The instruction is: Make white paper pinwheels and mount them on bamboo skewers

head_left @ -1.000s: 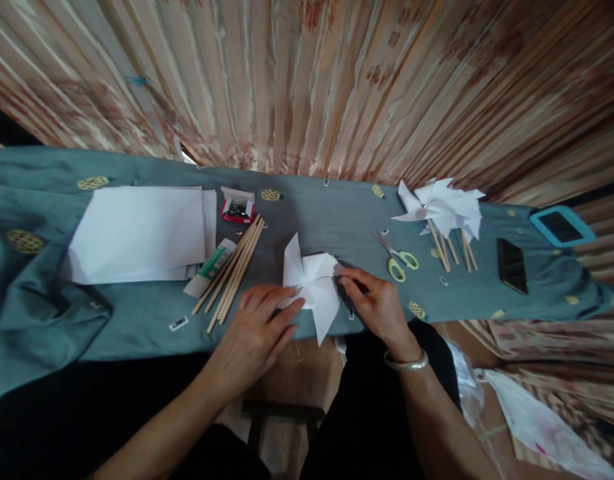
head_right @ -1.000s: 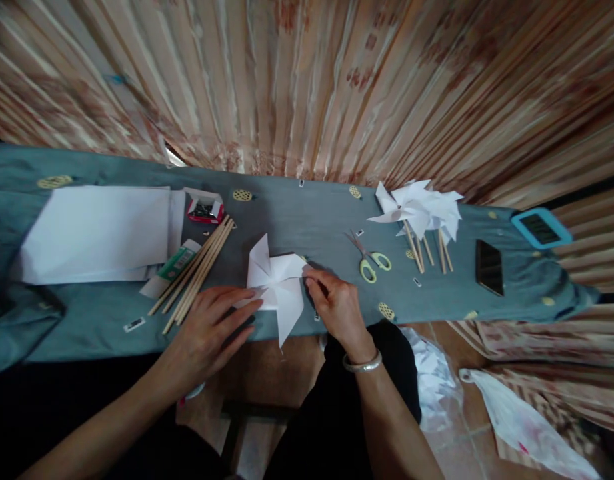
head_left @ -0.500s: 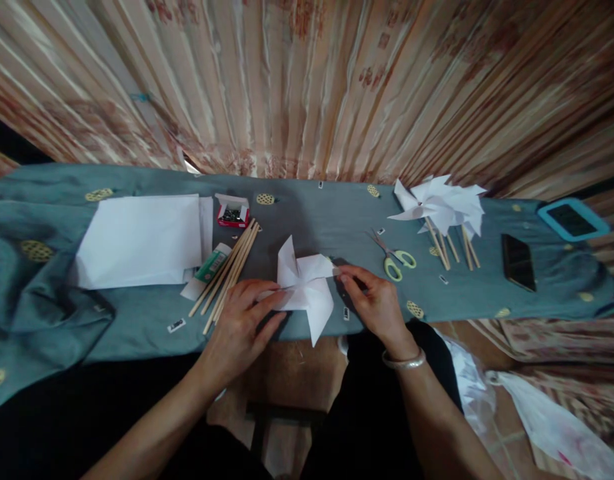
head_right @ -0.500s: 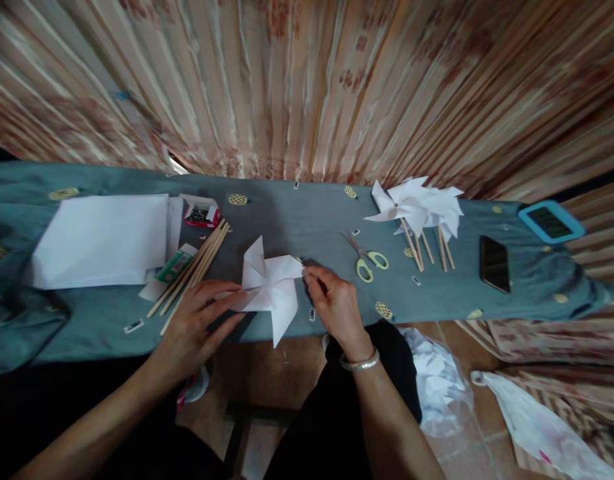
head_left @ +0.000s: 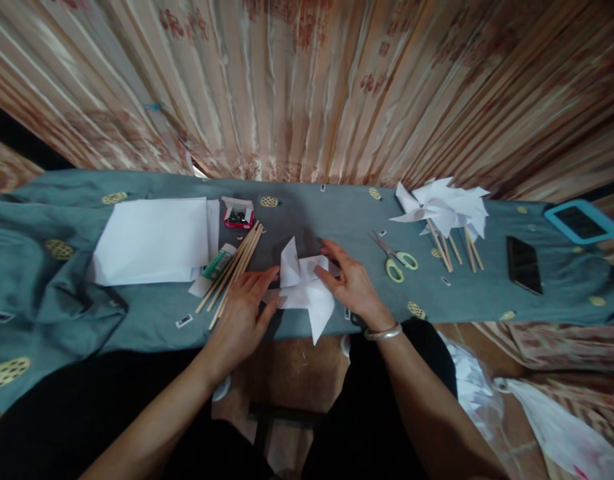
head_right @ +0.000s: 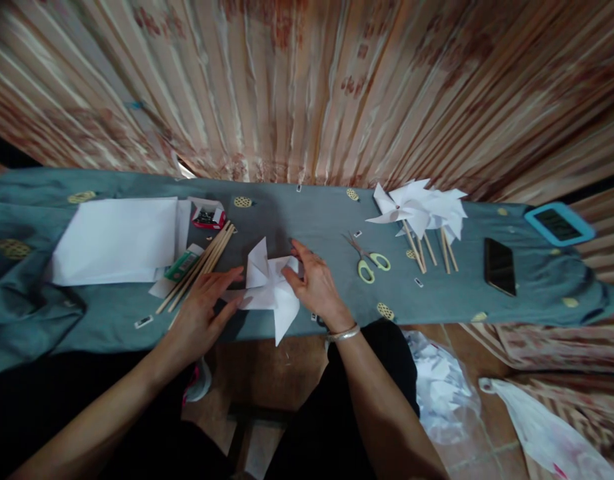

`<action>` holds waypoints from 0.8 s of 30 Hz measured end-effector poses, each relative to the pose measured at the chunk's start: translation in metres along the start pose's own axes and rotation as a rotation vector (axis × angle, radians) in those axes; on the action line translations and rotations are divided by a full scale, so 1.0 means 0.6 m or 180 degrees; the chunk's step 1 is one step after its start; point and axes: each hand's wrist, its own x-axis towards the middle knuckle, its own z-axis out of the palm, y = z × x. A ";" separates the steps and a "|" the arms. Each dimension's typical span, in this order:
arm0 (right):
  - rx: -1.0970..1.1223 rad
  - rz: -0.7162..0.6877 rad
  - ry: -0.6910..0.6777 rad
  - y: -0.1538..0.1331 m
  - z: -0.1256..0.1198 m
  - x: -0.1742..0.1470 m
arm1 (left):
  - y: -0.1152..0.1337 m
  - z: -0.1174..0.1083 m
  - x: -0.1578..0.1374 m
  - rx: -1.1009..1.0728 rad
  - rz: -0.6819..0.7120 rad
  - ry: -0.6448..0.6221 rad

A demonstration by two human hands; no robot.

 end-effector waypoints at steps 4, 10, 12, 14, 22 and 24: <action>0.0426 0.0353 -0.0160 -0.001 -0.010 -0.002 | 0.004 0.002 0.005 -0.0121 -0.0055 0.0057; 0.1277 0.0626 -0.0566 0.013 -0.023 -0.008 | 0.007 0.004 0.012 -0.0218 -0.0129 0.0067; 0.1392 0.0694 -0.0628 0.016 -0.020 -0.013 | 0.006 0.007 0.013 -0.0234 -0.0148 0.0062; 0.1411 0.0764 -0.0624 0.016 -0.015 -0.018 | 0.002 0.010 0.015 -0.0225 -0.0163 0.0056; 0.2131 0.0989 -0.0266 0.013 -0.020 -0.022 | -0.001 -0.011 0.024 -0.0431 -0.0295 0.0353; 0.2417 0.1101 -0.0028 0.012 -0.026 -0.017 | 0.004 -0.021 0.026 -0.0746 -0.0470 0.0592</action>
